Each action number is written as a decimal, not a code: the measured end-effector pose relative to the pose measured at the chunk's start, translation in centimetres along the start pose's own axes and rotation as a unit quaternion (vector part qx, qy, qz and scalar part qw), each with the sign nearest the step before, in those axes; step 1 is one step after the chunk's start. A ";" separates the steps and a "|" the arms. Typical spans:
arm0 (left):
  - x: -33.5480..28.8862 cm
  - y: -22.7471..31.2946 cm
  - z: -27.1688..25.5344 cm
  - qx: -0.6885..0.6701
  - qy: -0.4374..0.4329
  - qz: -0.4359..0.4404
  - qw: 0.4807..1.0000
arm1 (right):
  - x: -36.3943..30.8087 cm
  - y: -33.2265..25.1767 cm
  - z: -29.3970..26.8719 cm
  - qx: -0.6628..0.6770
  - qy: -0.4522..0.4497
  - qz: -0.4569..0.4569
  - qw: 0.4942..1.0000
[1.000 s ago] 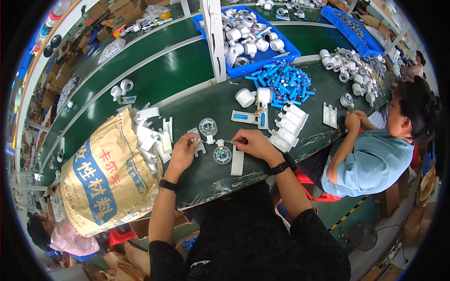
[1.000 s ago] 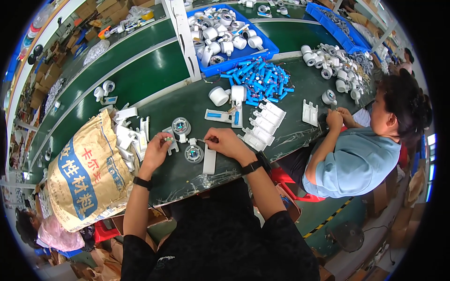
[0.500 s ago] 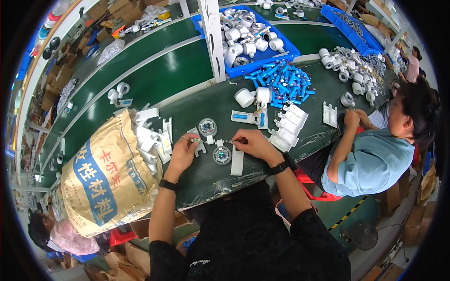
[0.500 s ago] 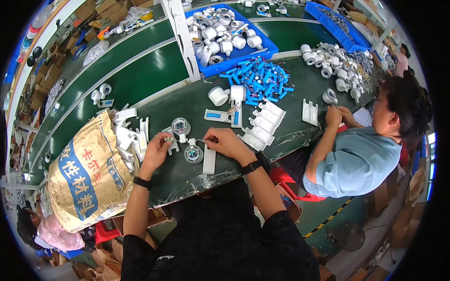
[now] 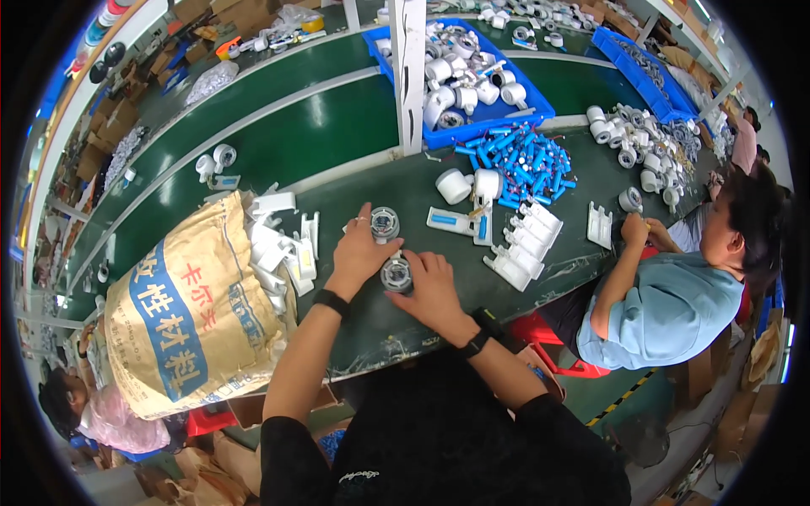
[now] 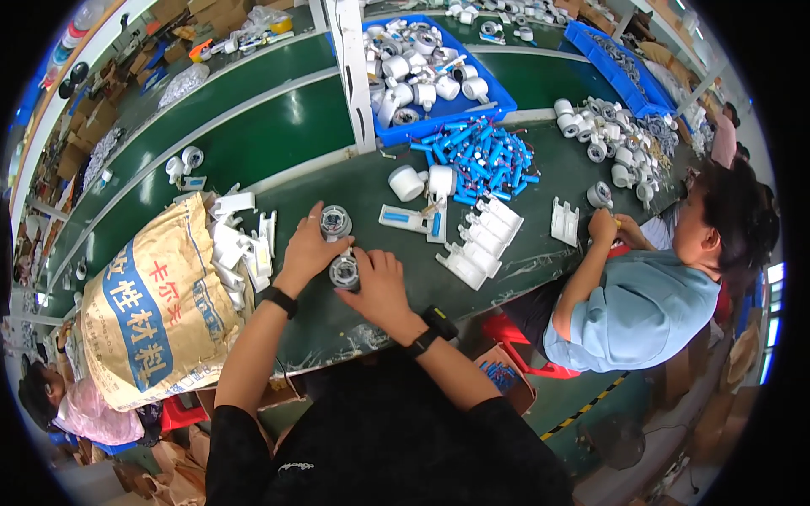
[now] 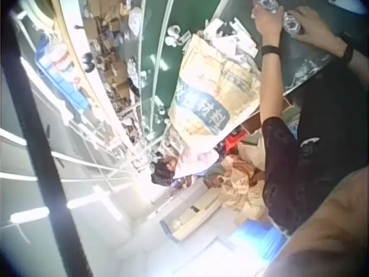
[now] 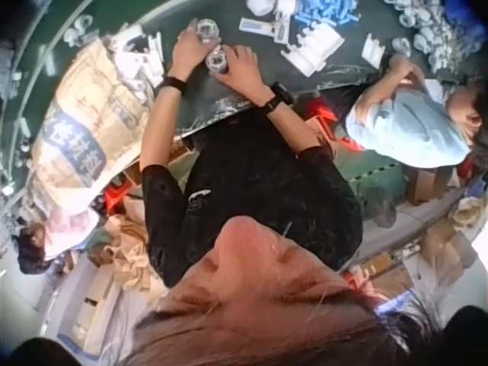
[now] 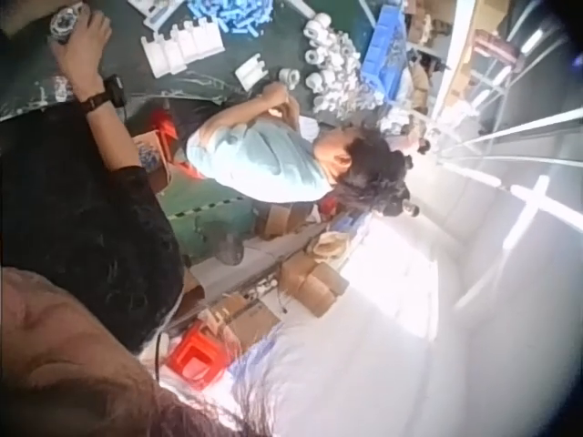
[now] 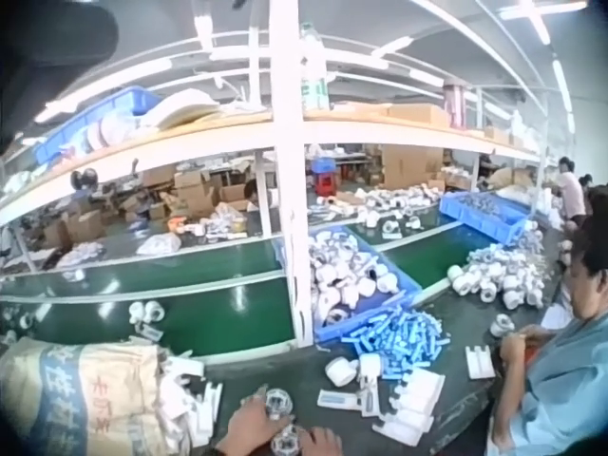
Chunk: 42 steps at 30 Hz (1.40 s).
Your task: The person peels a backing from a strip and presses it into a white plastic housing before inserting a battery and snapping the housing onto a light fixture.
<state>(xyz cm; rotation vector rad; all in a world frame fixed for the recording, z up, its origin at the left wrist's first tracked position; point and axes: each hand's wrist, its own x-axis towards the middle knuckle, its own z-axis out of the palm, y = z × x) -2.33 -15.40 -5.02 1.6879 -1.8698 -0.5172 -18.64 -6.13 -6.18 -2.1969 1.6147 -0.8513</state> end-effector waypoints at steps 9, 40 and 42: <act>16.1 -5.6 -3.8 0.000 0.020 -0.134 0.991 | 17.6 -0.9 7.7 0.075 0.150 0.118 0.979; 7.4 3.9 1.3 -0.024 -0.237 0.117 0.964 | 4.9 7.1 -0.5 -0.039 0.162 0.221 0.961; 5.7 0.8 -2.1 0.011 -0.227 0.109 0.968 | 3.4 5.8 0.5 0.005 0.141 0.126 0.982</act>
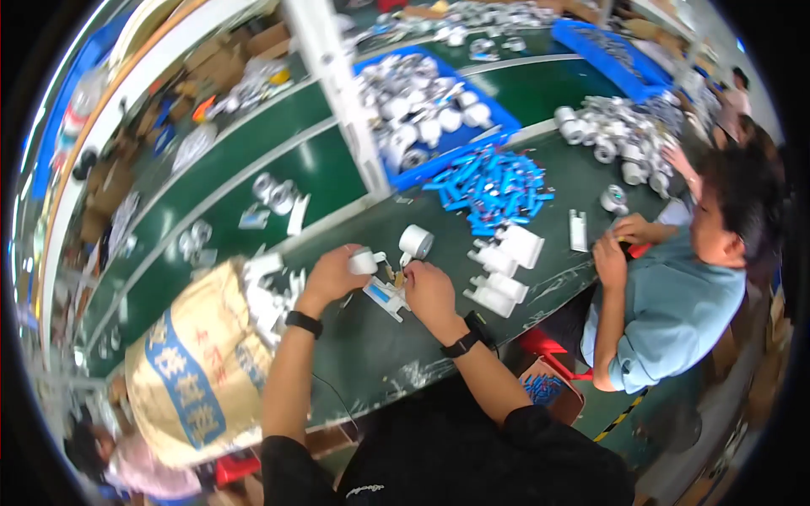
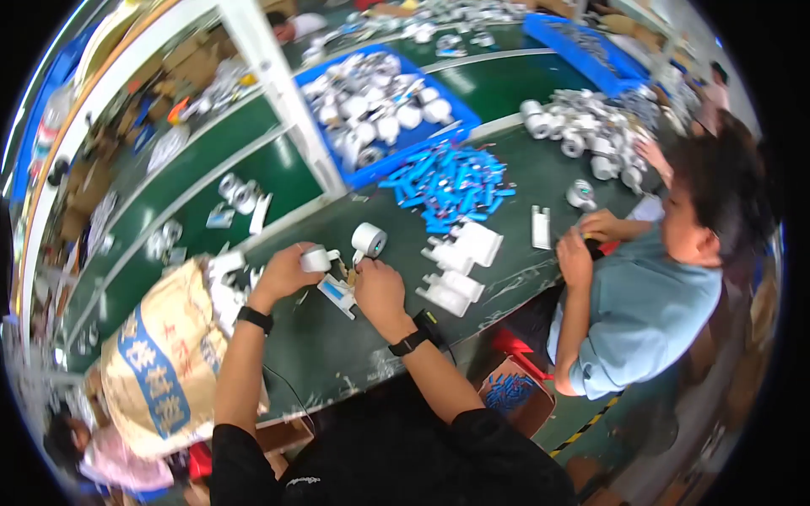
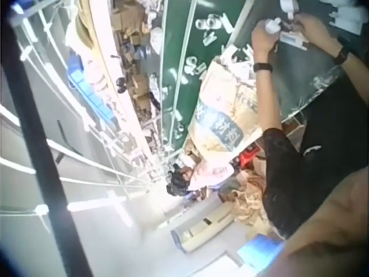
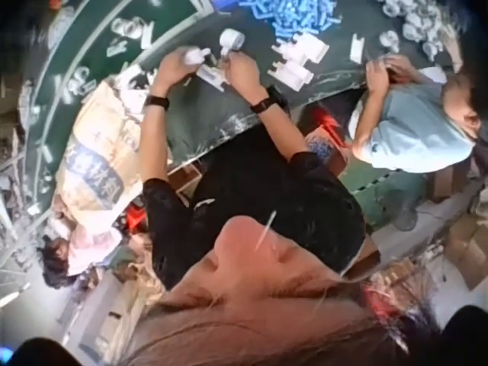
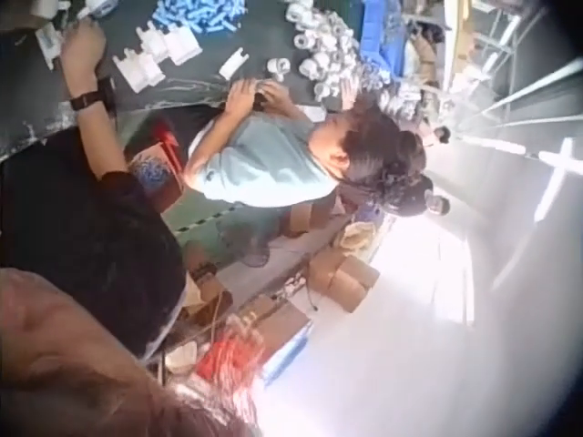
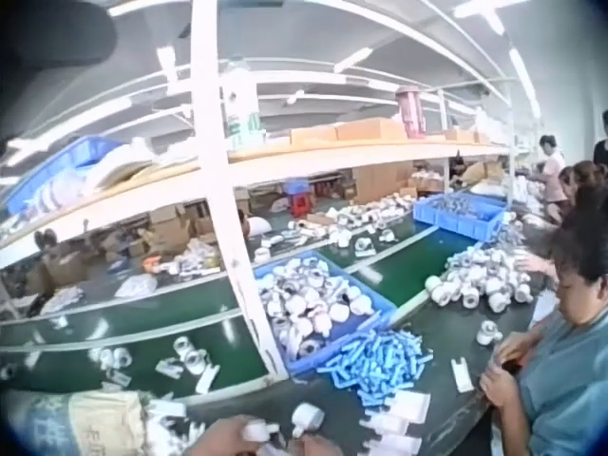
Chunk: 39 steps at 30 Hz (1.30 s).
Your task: The person peels a backing from a strip and presses it into a white plastic housing before inserting a battery and snapping the housing onto a light fixture.
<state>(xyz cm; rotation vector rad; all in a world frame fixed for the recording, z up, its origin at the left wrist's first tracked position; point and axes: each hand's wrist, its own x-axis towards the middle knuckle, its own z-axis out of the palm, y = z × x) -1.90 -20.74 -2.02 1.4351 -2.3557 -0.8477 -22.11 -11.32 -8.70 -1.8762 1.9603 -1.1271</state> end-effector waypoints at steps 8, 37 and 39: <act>-9.6 -5.1 -1.6 0.060 0.182 -0.020 0.981 | -1.5 -3.9 0.2 0.125 -0.033 -0.020 0.991; -6.2 -3.0 5.3 -0.432 0.155 -0.231 0.858 | -1.9 -4.5 1.4 0.614 -0.222 0.353 0.671; -6.4 -2.4 4.6 -0.399 0.139 -0.246 0.872 | -2.2 -4.4 1.7 0.627 -0.219 0.346 0.662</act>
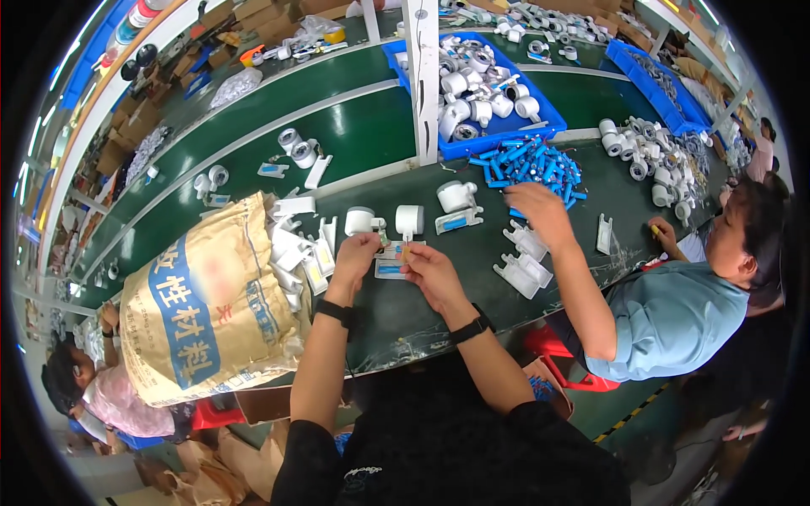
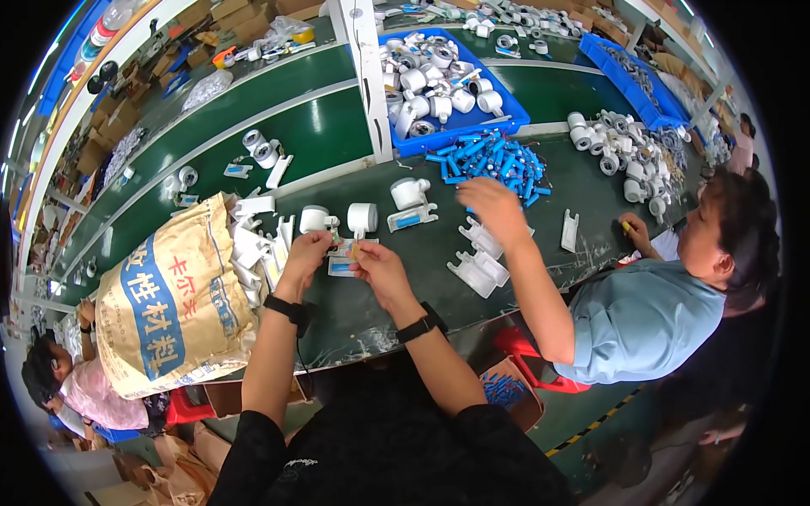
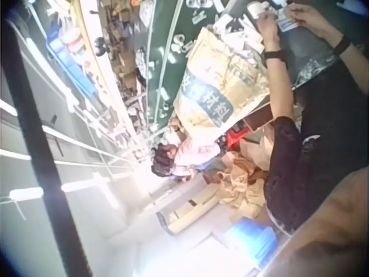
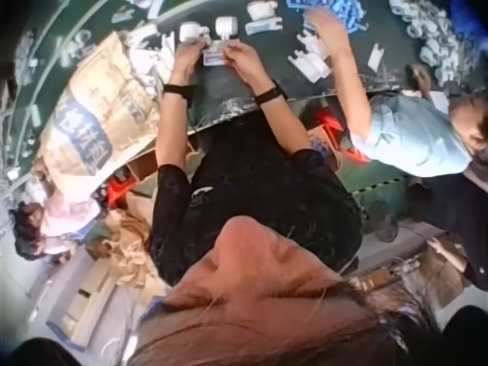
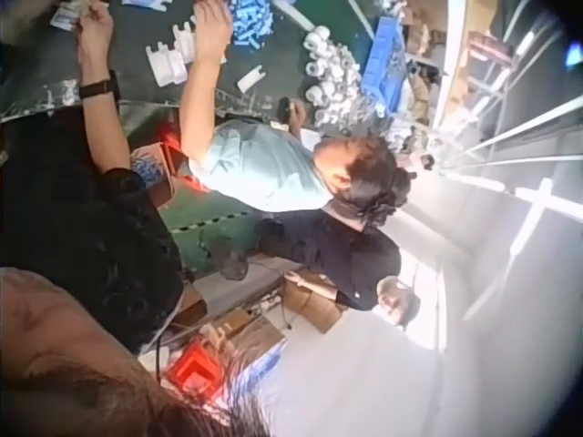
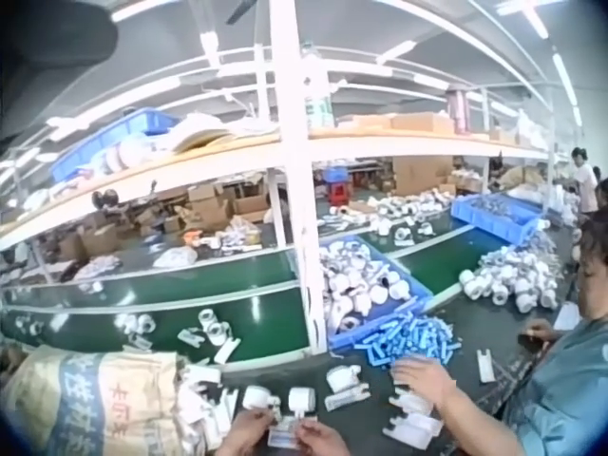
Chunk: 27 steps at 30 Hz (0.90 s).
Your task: The person peels a backing from a strip and presses it into a white plastic housing before inserting a battery and snapping the housing onto a light fixture.
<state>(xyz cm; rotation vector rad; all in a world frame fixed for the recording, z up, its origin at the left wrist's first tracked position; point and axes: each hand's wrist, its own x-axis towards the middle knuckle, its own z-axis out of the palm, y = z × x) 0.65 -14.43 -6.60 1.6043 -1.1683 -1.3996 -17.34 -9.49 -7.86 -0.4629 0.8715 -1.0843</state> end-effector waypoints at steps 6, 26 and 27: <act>0.0 -0.2 -1.2 -0.124 -0.069 -0.074 0.987 | -0.2 1.0 0.3 -0.060 -0.005 -0.045 0.997; -1.5 0.3 0.6 0.014 -0.040 0.041 0.998 | 0.0 1.8 0.3 -0.218 0.059 -0.136 0.965; -1.6 0.4 0.7 0.026 -0.032 0.044 0.998 | -0.1 1.6 0.4 -0.212 0.055 -0.133 0.967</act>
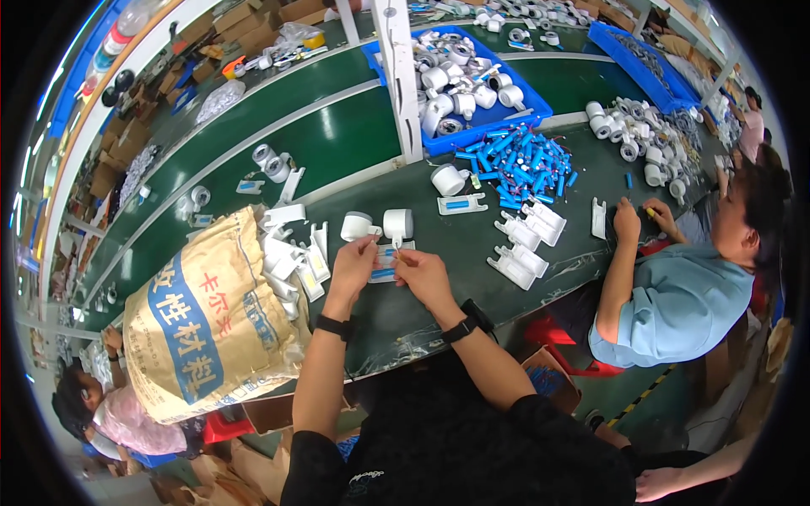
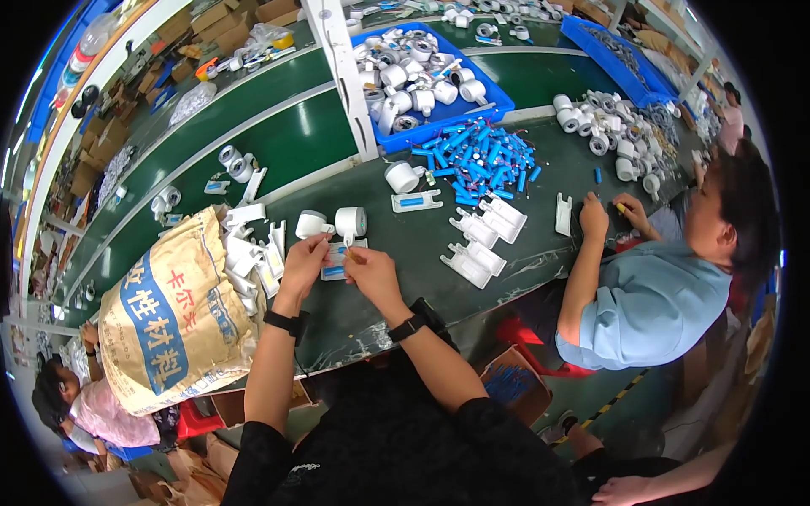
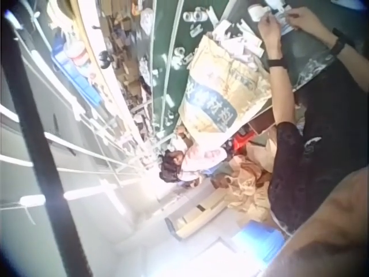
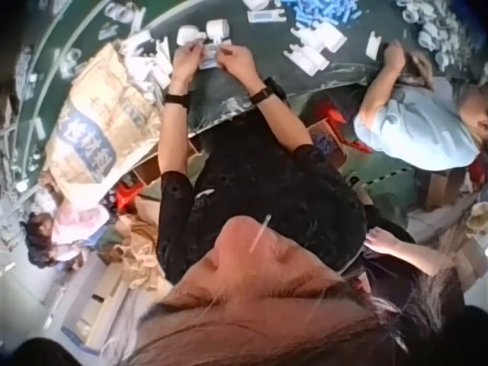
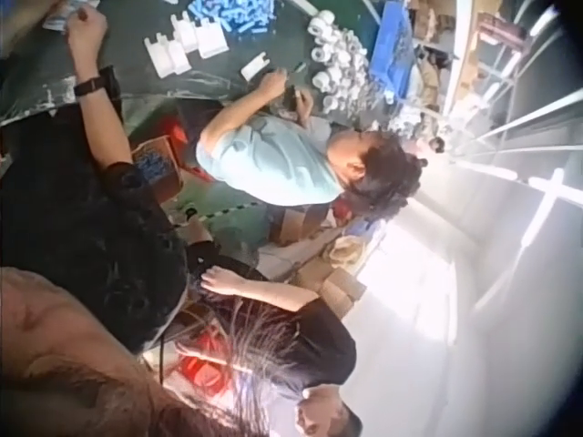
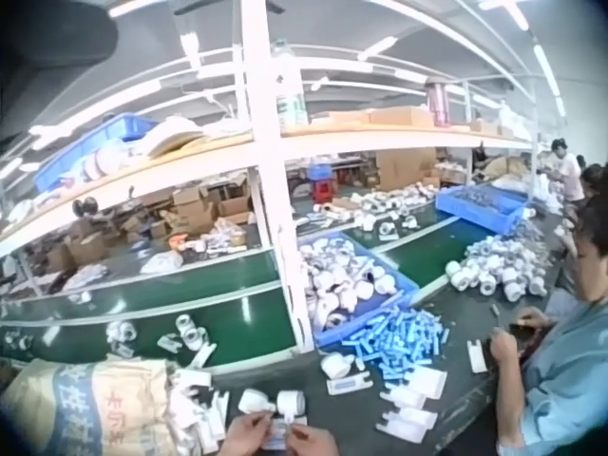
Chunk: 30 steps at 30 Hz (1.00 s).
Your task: The person peels a backing from a strip and presses it into a white plastic housing before inserting a battery and snapping the housing onto a light fixture.
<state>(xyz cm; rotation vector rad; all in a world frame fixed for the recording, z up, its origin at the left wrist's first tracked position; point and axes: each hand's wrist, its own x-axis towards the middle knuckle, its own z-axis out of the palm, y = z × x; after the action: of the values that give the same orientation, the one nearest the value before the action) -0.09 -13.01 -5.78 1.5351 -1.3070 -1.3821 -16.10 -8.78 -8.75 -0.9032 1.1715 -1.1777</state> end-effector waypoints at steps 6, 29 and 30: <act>0.3 -0.3 0.4 0.025 -0.004 0.005 1.000 | -0.4 -1.0 -0.2 -0.015 0.011 -0.005 1.000; 0.7 -0.8 -0.3 0.042 -0.005 0.002 0.999 | -1.1 -1.6 -0.4 -0.019 0.011 -0.032 0.999; 0.7 -0.7 -0.2 0.036 -0.005 0.001 0.999 | -1.1 -1.6 -0.4 -0.026 0.009 -0.029 0.999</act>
<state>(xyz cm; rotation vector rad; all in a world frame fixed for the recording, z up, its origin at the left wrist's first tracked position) 0.21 -13.49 -6.57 1.5759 -1.3782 -1.3570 -16.83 -8.02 -7.07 -0.9737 1.2028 -1.2078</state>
